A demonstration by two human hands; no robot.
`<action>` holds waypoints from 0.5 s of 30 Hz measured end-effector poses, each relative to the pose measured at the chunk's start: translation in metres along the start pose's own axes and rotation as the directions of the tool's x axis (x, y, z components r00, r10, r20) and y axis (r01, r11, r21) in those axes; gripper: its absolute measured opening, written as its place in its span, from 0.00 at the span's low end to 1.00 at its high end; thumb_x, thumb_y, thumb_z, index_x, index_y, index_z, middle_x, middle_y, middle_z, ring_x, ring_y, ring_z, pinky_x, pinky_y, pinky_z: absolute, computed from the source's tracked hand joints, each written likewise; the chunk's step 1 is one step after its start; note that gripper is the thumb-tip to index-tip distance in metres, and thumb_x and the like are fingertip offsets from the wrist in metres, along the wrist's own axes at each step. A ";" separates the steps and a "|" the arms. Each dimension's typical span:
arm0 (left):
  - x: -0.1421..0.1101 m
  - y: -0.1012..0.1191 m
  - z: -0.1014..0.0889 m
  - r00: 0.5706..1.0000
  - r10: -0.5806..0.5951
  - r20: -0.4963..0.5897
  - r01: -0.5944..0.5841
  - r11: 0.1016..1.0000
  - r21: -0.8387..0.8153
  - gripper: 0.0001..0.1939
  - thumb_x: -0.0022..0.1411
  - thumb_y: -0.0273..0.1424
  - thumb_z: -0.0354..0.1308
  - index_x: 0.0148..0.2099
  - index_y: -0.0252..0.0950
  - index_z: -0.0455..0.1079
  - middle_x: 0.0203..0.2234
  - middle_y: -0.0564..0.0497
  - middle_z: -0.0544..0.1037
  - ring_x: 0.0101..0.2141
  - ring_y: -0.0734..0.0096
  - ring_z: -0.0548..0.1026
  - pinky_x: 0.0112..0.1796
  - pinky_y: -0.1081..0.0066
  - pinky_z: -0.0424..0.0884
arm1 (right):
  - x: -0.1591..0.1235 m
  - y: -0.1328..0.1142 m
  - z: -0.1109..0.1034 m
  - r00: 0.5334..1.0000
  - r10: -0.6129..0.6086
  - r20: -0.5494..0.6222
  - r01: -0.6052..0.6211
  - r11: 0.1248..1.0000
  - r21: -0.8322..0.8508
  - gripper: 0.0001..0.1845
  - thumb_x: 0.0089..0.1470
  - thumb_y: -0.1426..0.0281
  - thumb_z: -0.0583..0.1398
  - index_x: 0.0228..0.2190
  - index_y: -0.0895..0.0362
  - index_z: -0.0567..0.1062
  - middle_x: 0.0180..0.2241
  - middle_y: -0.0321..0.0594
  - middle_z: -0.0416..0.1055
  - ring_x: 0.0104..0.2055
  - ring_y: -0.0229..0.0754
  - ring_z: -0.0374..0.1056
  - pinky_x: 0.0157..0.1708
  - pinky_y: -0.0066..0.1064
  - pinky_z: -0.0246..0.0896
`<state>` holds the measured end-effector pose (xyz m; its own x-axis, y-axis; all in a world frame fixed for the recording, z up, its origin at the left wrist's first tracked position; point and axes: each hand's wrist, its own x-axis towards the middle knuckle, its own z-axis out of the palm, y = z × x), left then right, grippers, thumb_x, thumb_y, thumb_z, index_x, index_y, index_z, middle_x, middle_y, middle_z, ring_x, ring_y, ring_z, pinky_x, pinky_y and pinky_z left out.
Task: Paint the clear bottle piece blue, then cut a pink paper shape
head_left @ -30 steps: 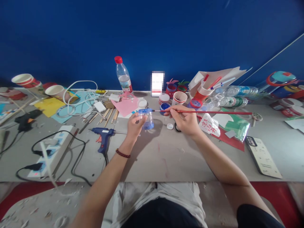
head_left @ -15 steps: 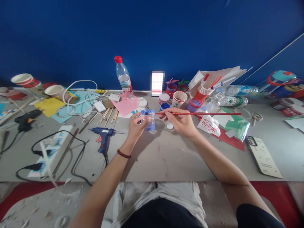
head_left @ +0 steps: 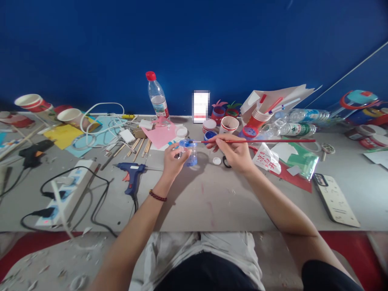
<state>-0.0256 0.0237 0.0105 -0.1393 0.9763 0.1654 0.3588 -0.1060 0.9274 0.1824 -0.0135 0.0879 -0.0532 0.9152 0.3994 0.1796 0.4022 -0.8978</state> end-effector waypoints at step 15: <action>0.002 -0.001 -0.002 1.000 -0.008 -0.009 0.009 0.998 0.057 0.17 0.49 0.47 0.66 0.33 0.38 0.79 0.49 0.43 0.76 0.56 0.51 0.69 0.58 0.56 0.65 | 0.002 -0.001 -0.001 0.997 -0.001 -0.079 -0.004 0.998 -0.061 0.13 0.61 0.62 0.60 0.34 0.57 0.80 0.30 0.43 0.79 0.35 0.44 0.78 0.34 0.36 0.73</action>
<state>-0.0277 0.0250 0.0107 -0.1505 0.9754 0.1608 0.4092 -0.0866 0.9083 0.1833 -0.0121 0.0903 0.0244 0.9101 0.4138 0.2394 0.3965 -0.8863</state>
